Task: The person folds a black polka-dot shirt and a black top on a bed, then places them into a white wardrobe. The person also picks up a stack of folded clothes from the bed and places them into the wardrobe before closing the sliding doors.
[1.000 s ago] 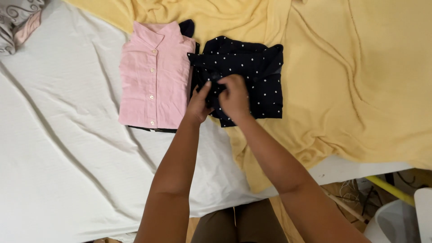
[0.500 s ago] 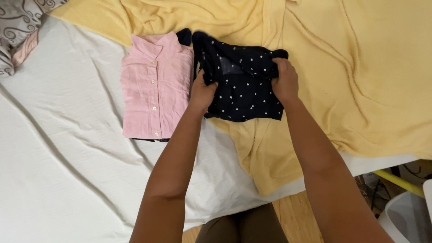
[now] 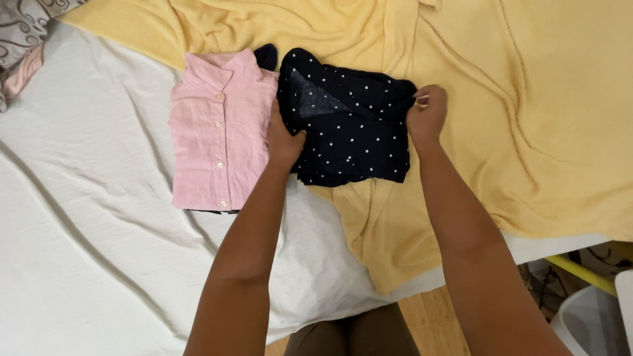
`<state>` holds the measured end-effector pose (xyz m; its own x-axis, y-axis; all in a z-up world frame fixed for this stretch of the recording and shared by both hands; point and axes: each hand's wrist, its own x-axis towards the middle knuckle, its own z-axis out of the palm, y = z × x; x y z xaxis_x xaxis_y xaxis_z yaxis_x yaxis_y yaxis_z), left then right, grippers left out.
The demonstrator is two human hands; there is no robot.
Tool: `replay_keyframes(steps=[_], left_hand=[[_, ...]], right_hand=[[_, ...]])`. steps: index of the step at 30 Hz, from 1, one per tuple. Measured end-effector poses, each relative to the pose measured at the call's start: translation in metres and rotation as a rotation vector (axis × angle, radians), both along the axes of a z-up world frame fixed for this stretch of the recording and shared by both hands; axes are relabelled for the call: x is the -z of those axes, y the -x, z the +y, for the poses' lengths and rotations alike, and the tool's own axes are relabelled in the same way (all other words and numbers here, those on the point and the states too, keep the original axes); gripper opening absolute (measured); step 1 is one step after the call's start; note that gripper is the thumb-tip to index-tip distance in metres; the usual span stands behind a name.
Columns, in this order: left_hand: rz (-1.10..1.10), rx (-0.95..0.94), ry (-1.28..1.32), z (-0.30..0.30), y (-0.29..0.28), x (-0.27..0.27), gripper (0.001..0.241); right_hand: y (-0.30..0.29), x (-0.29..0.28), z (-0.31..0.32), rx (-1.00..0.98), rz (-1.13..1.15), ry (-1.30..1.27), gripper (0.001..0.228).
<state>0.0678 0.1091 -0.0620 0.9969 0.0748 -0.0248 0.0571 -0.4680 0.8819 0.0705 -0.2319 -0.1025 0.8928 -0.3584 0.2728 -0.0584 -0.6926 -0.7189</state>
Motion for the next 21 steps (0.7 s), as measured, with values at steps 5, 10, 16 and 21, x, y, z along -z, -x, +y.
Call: replay_keyframes(steps=[5,10,16,21], left_hand=[[-0.093,-0.011,-0.359,-0.043,0.017,-0.055,0.099],[-0.213,0.128,-0.712,-0.076,-0.002,-0.038,0.078],[-0.231,0.434,-0.888,-0.099,-0.07,-0.02,0.07],[0.045,0.556,-1.227,-0.094,-0.09,-0.036,0.025]], right_hand=[[-0.028,0.006,-0.01,0.022,0.086,-0.297,0.024],[-0.033,0.006,-0.007,-0.146,0.268,-0.464,0.023],[-0.02,0.025,-0.02,-0.128,0.219,-0.466,0.017],[-0.011,0.002,-0.033,-0.143,0.46,-1.199,0.016]])
